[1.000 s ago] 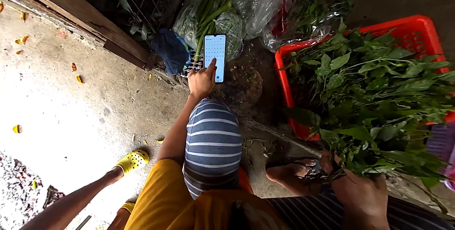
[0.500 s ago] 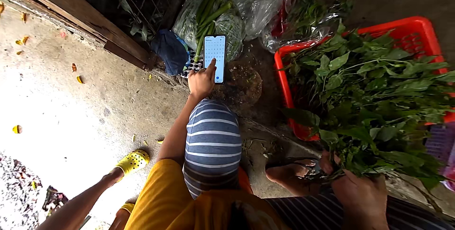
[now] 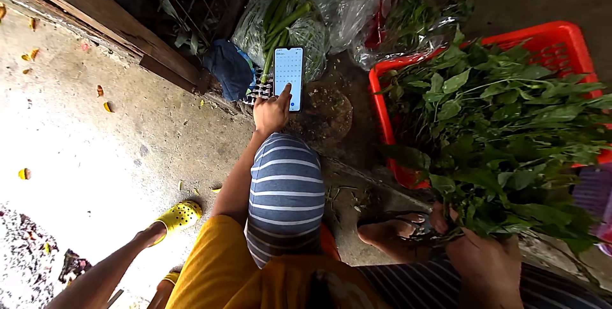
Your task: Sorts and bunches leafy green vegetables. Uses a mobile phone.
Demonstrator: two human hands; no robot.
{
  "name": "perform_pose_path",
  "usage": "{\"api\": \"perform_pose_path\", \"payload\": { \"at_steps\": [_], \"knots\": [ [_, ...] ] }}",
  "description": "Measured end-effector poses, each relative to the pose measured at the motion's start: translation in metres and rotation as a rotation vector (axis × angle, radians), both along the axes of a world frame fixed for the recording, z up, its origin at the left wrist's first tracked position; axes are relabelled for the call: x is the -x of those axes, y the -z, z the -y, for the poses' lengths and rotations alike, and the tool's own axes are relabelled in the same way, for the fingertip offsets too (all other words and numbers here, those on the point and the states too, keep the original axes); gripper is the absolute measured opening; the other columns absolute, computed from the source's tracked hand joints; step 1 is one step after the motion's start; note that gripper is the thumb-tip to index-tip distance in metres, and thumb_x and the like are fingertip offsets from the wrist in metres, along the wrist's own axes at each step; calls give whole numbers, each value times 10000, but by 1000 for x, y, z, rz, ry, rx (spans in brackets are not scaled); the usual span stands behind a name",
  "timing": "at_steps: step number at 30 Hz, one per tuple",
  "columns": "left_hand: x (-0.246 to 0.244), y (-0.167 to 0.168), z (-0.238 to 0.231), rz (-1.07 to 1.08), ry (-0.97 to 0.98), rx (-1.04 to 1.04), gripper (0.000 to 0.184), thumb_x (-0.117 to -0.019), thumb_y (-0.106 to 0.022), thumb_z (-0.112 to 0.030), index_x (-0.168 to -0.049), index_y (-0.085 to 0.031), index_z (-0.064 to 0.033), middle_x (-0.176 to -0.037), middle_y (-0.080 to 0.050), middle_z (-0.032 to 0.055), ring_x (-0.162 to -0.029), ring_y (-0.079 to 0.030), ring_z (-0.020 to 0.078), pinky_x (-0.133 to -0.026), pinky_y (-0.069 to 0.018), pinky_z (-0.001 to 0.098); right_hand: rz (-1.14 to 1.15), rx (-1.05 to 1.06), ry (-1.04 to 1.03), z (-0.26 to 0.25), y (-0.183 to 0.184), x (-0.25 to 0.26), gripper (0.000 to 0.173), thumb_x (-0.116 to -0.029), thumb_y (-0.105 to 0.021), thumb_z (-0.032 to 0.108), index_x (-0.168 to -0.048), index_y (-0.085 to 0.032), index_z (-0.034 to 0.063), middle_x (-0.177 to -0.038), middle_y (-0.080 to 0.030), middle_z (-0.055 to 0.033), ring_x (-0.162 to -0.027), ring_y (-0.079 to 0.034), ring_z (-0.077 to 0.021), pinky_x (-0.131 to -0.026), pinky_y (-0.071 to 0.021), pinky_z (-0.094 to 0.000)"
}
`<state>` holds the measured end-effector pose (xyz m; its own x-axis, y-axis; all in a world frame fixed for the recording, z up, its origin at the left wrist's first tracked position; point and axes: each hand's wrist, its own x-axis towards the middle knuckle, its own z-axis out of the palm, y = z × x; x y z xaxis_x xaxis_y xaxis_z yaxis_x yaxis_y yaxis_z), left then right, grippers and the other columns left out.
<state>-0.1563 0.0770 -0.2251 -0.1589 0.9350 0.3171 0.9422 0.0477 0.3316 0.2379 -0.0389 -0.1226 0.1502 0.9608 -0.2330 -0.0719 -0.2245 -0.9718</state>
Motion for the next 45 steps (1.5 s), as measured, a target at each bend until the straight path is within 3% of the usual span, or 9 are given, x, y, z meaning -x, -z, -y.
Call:
{"api": "perform_pose_path", "payload": {
  "at_steps": [20, 24, 27, 33, 36, 45],
  "knots": [
    [0, -3, -4, 21, -14, 38, 370, -1053, -489, -212, -1357, -691, -150, -774, -739, 144, -687, -704, 335, -718, -507, 525, -5, 7, -8, -1, 1, 0, 174, -958, -455, 50, -1039, -575, 148, -756, -690, 71, -575, -615, -34, -581, -552, -203],
    [3, -14, -20, 44, 24, 107, 432, -1069, -467, -325, -1446, -614, -172, -867, -750, 166, -789, -719, 358, -822, -507, 574, -6, -4, -32, 0, 4, -3, 189, -951, -458, 57, -1054, -584, 153, -752, -686, 69, -587, -616, -43, -599, -553, -218],
    [5, -14, -30, 18, 24, 140, 439, -1075, -451, -387, -1417, -637, -184, -884, -753, 159, -816, -724, 360, -830, -507, 569, 18, 12, -2, 0, 3, -1, 181, -945, -466, 54, -1054, -571, 153, -728, -675, 74, -572, -613, -46, -587, -555, -220],
    [23, -22, -22, 144, -189, 192, 436, -1096, -399, -347, -1343, -636, -77, -948, -747, 208, -917, -724, 412, -881, -497, 631, 1, 3, 13, -2, 4, -3, 163, -947, -508, 44, -1076, -568, 125, -752, -682, 44, -571, -621, -58, -578, -564, -220],
    [34, -26, -20, 139, -270, 142, 412, -1095, -383, -297, -1321, -643, -71, -922, -741, 207, -895, -723, 406, -842, -501, 614, -9, -2, 0, -1, 4, -1, 173, -940, -508, 46, -1068, -583, 133, -760, -687, 46, -571, -615, -56, -578, -555, -217],
    [24, -19, -26, 64, -94, -32, 369, -1065, -453, -202, -1339, -675, -95, -884, -757, 164, -791, -724, 360, -752, -511, 562, 17, 21, 4, -1, 1, 0, 172, -936, -492, 41, -1052, -573, 140, -751, -680, 65, -575, -611, -44, -587, -553, -212]
  ]
}}
